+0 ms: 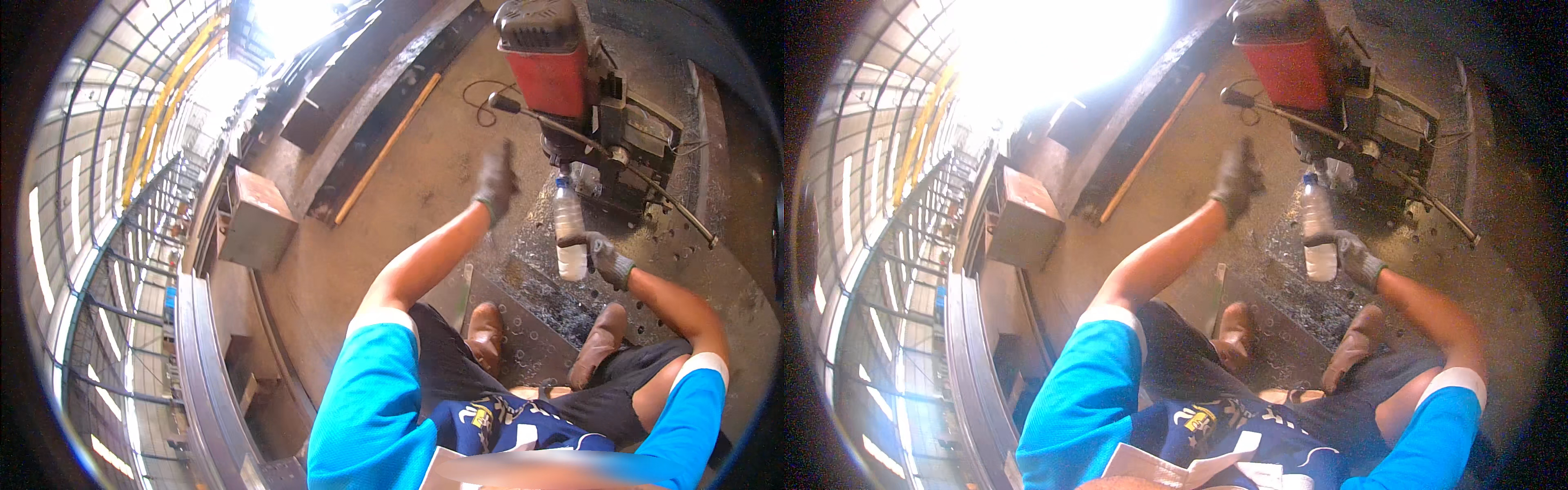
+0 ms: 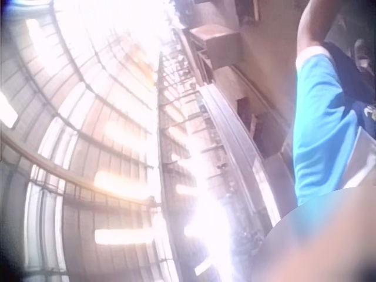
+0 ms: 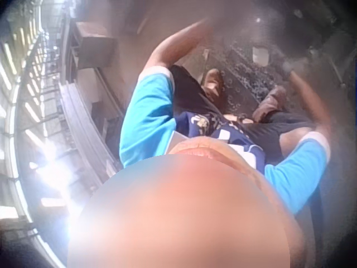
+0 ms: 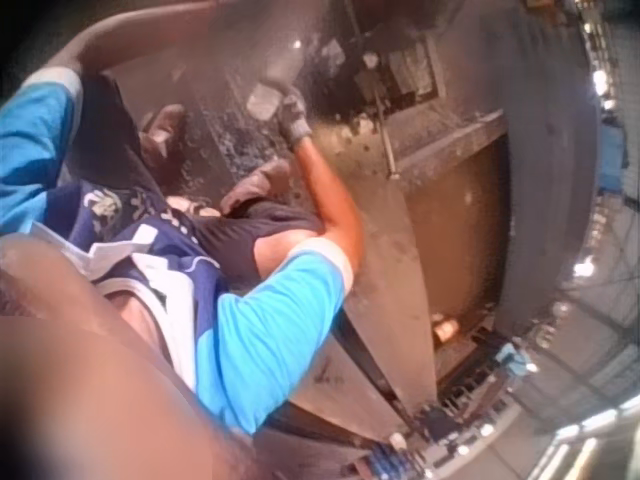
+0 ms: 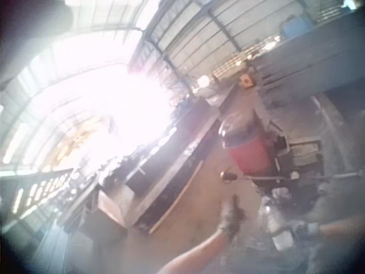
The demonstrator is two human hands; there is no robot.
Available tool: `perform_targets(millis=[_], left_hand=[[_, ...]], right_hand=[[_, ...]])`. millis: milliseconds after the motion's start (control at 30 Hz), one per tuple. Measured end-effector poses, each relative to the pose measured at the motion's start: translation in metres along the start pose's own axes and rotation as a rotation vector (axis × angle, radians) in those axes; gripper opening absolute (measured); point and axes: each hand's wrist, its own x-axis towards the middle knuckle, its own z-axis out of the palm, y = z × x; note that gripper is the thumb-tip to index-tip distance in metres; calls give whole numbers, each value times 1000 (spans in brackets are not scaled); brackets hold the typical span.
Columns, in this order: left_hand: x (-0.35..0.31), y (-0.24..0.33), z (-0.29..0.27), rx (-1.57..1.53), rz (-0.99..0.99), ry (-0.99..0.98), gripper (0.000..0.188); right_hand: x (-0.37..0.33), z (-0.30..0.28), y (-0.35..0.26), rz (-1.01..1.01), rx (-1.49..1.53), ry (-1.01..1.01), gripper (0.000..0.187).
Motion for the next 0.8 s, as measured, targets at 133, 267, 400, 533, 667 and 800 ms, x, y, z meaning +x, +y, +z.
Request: perform_targets(millis=[133, 267, 400, 533, 667, 800], left_hand=[[14, 110, -3, 276, 1043, 125, 53], [3, 170, 35, 790, 789, -119, 51], [-2, 167, 56, 1412, 804, -127, 46], [20, 159, 48, 1829, 635, -100, 44], [51, 145, 39, 1896, 533, -117, 45], [74, 117, 29, 1757, 378, -115, 49]], right_hand=[[1, -22, 25, -3, 189, -15, 49], [-5, -36, 34, 105, 80, 34, 51], [-13, -36, 21, 60, -34, -2, 30], [-15, -32, 13, 237, 43, 84, 27], [-12, -41, 29, 102, 10, 58, 30], [-4, -59, 55, -43, -304, 208, 35]])
